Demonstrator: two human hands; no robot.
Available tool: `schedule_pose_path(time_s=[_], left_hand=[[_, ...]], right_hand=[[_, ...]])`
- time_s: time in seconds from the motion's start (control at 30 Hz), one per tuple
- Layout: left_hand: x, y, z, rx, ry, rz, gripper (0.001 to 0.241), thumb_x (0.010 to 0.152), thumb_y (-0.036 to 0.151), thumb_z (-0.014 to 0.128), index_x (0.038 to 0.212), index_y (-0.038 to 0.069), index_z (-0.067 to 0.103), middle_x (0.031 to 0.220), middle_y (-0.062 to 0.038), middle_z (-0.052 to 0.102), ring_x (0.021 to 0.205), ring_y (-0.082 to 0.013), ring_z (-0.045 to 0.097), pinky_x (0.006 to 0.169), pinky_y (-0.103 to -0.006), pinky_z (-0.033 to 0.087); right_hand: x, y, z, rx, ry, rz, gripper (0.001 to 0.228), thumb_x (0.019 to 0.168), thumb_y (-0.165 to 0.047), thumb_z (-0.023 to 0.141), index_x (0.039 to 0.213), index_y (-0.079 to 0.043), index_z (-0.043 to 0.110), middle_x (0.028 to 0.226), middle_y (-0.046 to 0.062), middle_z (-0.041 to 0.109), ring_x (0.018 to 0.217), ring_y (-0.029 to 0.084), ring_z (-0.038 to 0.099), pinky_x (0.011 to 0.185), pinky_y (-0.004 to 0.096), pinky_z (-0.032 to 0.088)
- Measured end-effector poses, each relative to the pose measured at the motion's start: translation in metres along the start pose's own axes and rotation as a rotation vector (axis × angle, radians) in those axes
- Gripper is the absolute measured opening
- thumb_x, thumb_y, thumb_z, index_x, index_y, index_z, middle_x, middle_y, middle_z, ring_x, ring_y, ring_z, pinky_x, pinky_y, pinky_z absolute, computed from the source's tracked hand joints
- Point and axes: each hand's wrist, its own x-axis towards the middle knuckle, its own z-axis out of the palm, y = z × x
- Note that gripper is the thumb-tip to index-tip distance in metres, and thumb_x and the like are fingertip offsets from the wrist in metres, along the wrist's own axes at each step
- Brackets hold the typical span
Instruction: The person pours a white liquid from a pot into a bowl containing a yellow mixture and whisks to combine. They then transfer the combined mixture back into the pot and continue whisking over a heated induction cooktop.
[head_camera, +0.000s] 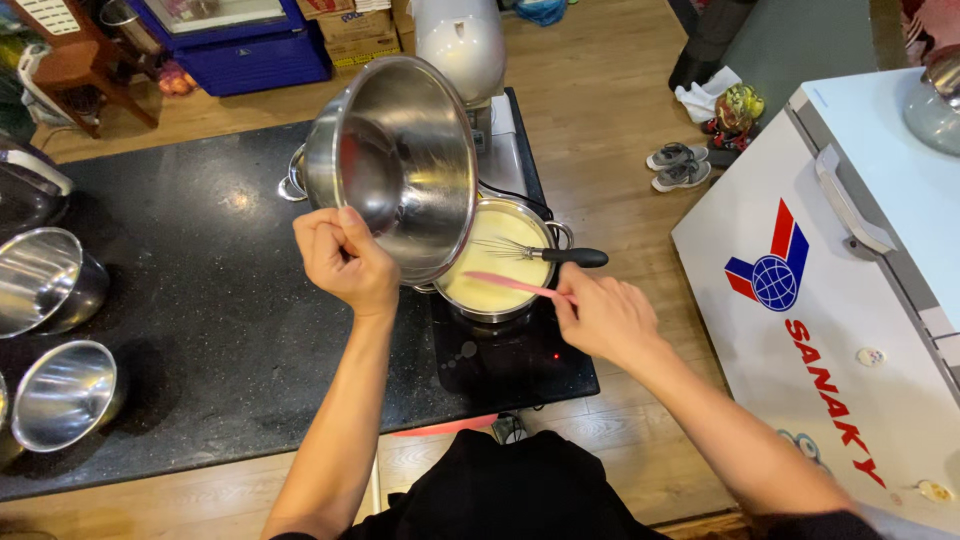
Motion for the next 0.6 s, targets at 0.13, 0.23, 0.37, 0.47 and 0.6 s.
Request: schedule_pose_path(time_s=[0.13, 0.23, 0.37, 0.47, 0.6], left_hand=[[0.011, -0.008, -0.005, -0.001, 0.052, -0.05, 0.044, 0.108, 0.008, 0.061, 0.071, 0.002, 0.037, 0.089, -0.007, 0.052, 0.076, -0.0133, 0.043, 0.066, -0.0302, 0.033], [0.015, -0.013, -0.011, -0.005, 0.075, -0.056, 0.046, 0.109, 0.007, 0.062, 0.072, 0.002, 0.035, 0.089, -0.007, 0.051, 0.078, -0.0137, 0.043, 0.068, -0.0302, 0.033], [0.009, -0.007, -0.013, -0.057, 0.048, -0.063, 0.044, 0.108, 0.009, 0.061, 0.072, 0.002, 0.037, 0.092, -0.007, 0.054, 0.077, -0.0126, 0.045, 0.066, -0.029, 0.034], [0.001, 0.006, -0.016, -0.003, -0.03, -0.036, 0.044, 0.106, 0.007, 0.064, 0.069, 0.002, 0.04, 0.091, -0.008, 0.055, 0.076, -0.0133, 0.045, 0.063, -0.0294, 0.032], [-0.005, 0.024, -0.014, -0.006, -0.057, 0.07, 0.042, 0.103, 0.005, 0.066, 0.07, 0.004, 0.042, 0.089, -0.009, 0.055, 0.08, -0.017, 0.048, 0.066, -0.0314, 0.034]], right_hand=[[-0.012, 0.02, 0.025, 0.124, 0.085, 0.141, 0.016, 0.091, -0.031, 0.065, 0.095, -0.016, 0.059, 0.074, 0.01, 0.073, 0.076, 0.04, 0.07, 0.069, 0.054, 0.052], [-0.014, 0.029, 0.034, 0.173, 0.089, 0.135, 0.016, 0.09, -0.03, 0.064, 0.095, -0.016, 0.058, 0.077, 0.009, 0.074, 0.076, 0.04, 0.071, 0.068, 0.055, 0.053], [0.009, 0.029, 0.022, 0.166, 0.197, 0.032, 0.019, 0.094, -0.031, 0.064, 0.094, -0.013, 0.055, 0.08, 0.01, 0.073, 0.078, 0.042, 0.068, 0.065, 0.056, 0.051], [0.037, 0.021, 0.009, 0.099, 0.256, -0.058, 0.017, 0.097, -0.028, 0.062, 0.097, -0.013, 0.055, 0.081, 0.011, 0.072, 0.076, 0.042, 0.067, 0.064, 0.057, 0.05], [0.05, 0.008, -0.004, 0.032, 0.204, -0.116, 0.011, 0.096, -0.025, 0.062, 0.095, -0.014, 0.058, 0.081, 0.01, 0.072, 0.076, 0.041, 0.068, 0.064, 0.055, 0.051]])
